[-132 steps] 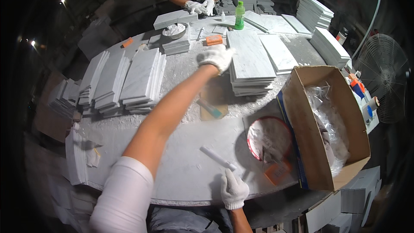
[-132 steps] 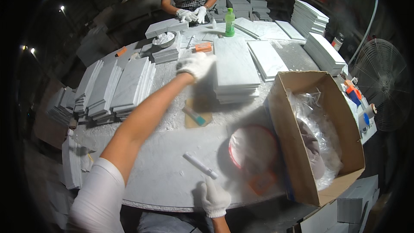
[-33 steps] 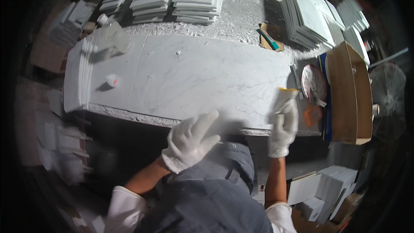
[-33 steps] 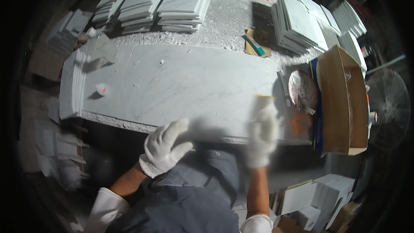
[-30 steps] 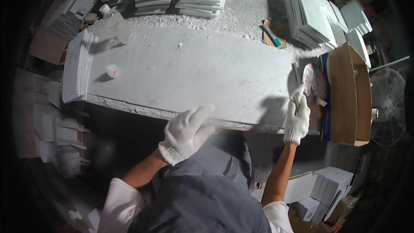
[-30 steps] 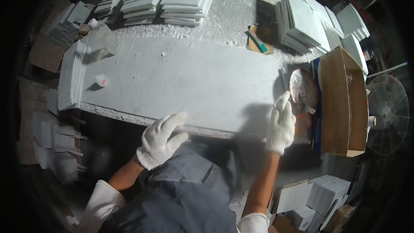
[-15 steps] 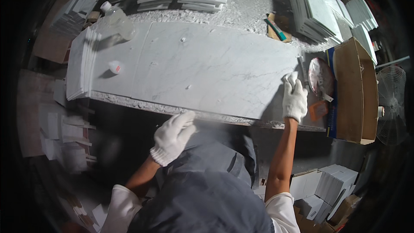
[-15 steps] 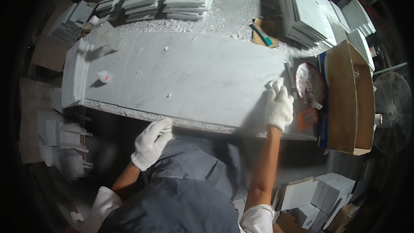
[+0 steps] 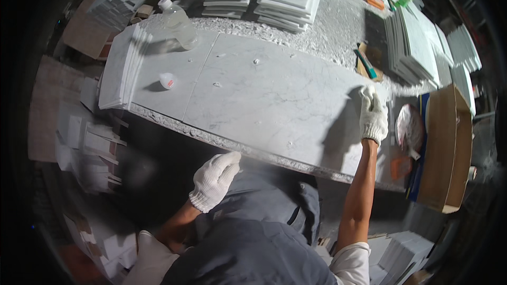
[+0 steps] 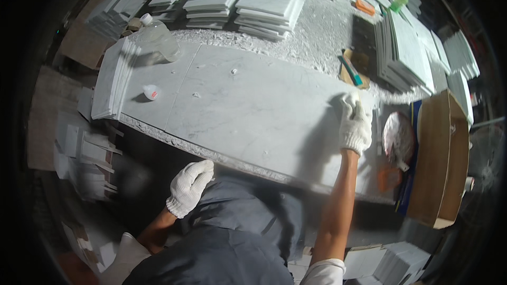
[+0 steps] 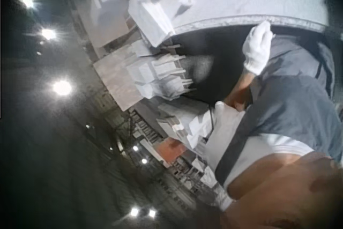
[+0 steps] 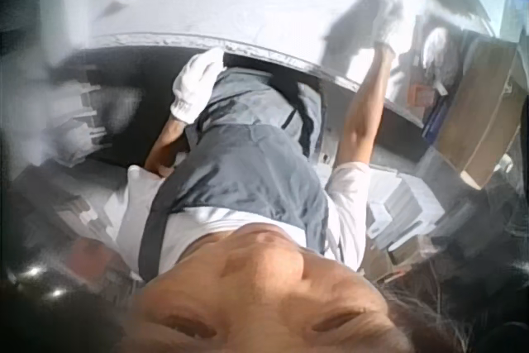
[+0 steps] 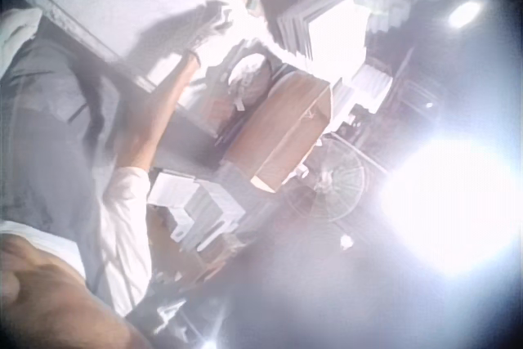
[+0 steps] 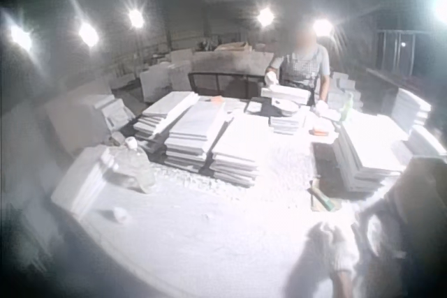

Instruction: The person scrapes a white stone tile with a metal scraper, wipes it with a cloth, and stacks it with other finished tiles. They repeat this process for multiple tiles, occasionally walking to retrieve more tiles from a nearby stack.

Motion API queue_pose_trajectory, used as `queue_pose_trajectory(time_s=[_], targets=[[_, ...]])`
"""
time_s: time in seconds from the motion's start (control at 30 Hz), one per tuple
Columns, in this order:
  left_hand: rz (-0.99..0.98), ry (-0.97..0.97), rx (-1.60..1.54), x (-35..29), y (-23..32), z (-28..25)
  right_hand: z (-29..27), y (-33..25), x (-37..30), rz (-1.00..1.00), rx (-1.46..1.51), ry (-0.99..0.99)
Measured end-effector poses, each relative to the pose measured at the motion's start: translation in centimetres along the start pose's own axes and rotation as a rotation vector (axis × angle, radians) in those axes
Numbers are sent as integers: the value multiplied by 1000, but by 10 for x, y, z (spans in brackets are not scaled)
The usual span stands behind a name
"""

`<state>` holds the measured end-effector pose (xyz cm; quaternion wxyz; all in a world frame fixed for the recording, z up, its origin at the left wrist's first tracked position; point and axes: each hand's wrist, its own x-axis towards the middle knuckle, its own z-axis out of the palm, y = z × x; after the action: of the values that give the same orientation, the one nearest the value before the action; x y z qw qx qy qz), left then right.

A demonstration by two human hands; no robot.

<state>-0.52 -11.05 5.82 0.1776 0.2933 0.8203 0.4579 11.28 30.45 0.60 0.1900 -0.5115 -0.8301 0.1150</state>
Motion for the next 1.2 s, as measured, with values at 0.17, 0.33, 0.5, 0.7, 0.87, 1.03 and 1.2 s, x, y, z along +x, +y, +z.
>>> queue_pose_trajectory(time_s=[0.17,0.33,0.5,0.7,0.87,1.03,1.2], targets=[[398,6,201,16,15,26,37,-119,-19,-286,-180,-329],[391,97,204,22,6,2,62,-173,-58,-738,260,-213],[-57,440,6,19,-39,-34,50,-150,39,-313,167,-153],[-153,783,1,76,-91,-58,80,-241,-31,-696,4,-431],[-57,913,203,127,-139,-92,86,-255,-9,-648,244,-371],[-86,856,80,168,-158,-112,115,-295,29,-785,101,-330],[-174,857,323,174,-169,-112,117,-330,-5,-1148,321,-517]])
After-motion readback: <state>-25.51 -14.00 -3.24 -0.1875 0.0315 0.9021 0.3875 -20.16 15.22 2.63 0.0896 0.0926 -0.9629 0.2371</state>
